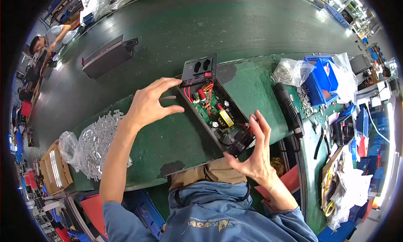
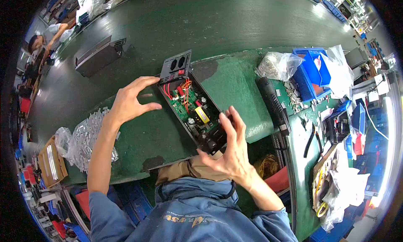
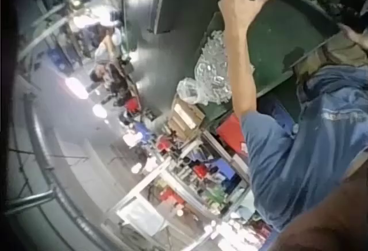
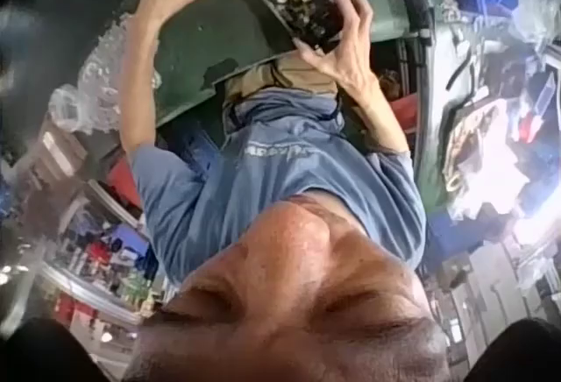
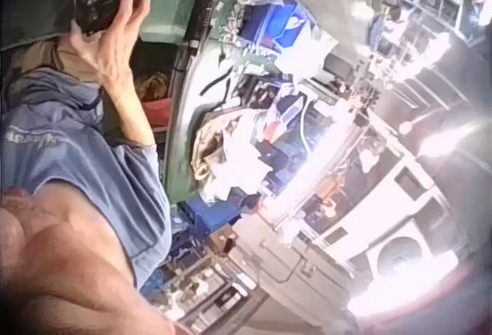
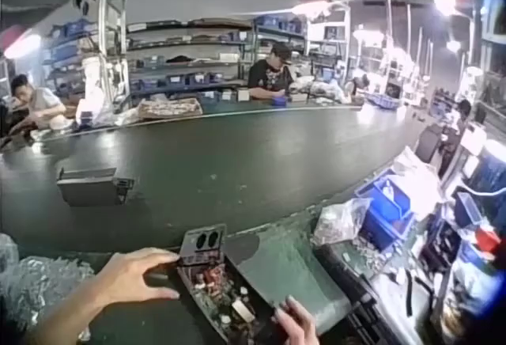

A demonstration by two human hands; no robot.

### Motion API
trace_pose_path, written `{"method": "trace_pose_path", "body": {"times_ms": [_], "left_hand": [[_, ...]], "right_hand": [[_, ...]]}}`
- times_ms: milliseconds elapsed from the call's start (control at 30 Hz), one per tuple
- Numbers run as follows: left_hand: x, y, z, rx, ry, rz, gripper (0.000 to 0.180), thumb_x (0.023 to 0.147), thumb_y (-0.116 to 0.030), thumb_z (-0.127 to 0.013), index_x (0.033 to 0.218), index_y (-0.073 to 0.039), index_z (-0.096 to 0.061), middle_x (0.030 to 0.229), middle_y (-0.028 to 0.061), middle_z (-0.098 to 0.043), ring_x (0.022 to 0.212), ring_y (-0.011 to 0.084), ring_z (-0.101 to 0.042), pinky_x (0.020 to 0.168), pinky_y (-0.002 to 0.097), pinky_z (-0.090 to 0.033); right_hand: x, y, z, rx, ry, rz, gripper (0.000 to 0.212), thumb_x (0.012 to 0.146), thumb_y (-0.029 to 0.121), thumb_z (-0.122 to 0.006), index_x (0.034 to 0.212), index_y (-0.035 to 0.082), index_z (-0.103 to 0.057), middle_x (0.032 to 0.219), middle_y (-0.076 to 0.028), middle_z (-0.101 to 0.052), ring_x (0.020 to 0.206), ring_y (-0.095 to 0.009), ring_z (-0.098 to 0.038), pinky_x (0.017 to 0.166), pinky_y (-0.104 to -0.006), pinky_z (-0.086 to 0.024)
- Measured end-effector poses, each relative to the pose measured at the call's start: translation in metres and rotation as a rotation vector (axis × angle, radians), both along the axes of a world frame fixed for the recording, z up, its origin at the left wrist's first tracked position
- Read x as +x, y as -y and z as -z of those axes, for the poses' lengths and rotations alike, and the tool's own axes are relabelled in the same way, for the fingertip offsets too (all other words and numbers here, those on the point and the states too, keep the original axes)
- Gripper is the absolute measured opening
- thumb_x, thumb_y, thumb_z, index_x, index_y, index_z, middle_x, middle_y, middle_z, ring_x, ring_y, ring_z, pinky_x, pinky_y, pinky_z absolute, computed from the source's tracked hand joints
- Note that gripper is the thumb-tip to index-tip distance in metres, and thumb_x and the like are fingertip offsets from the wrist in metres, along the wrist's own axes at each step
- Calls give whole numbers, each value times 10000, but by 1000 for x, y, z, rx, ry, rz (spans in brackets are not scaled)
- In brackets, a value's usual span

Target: Assembling internal components into a metal casing using an electric screwdriver on a production line.

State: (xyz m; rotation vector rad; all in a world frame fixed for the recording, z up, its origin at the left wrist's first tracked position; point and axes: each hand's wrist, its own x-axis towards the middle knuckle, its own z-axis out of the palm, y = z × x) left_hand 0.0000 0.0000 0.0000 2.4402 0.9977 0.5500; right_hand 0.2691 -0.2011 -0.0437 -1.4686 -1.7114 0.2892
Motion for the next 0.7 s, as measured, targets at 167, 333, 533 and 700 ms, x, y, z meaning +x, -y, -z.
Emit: {"method": "trace_pose_path", "body": {"times_ms": [167, 333, 533, 700], "left_hand": [[-4, 26, 23, 28, 187, -59, 391, 670, -155, -930, 913, -40, -646, 910, 84, -684, 817, 209, -692, 699, 321, -561], [-11, 92, 37, 103, 333, -75, 359, 657, -102, -940, 764, -37, -604, 731, 81, -653, 646, 229, -638, 596, 337, -504], [-10, 125, 50, 39, 420, -243, 332, 676, -42, -925, 810, -27, -621, 769, 95, -681, 681, 225, -659, 611, 315, -511], [-3, 132, 50, 48, 440, -315, 318, 686, -25, -913, 835, -25, -632, 788, 93, -685, 692, 232, -665, 615, 318, -519]], "right_hand": [[58, -34, -3, -27, -67, -141, 1122, 654, 196, -817, 1581, -1, -218, 1579, -263, -330, 1437, -376, -405, 1184, -469, -342], [94, -63, -12, -158, -187, -263, 1020, 712, 248, -714, 1579, -16, -247, 1602, -206, -353, 1485, -313, -346, 1235, -440, -240], [98, -90, -13, -304, -118, -124, 717, 763, 100, -648, 1455, 4, -481, 1364, -177, -589, 1319, -276, -523, 1160, -393, -346], [103, -61, 10, -355, 49, 68, 590, 908, 205, -744, 1381, -61, -514, 1267, -204, -643, 1235, -268, -592, 1073, -370, -427]]}}
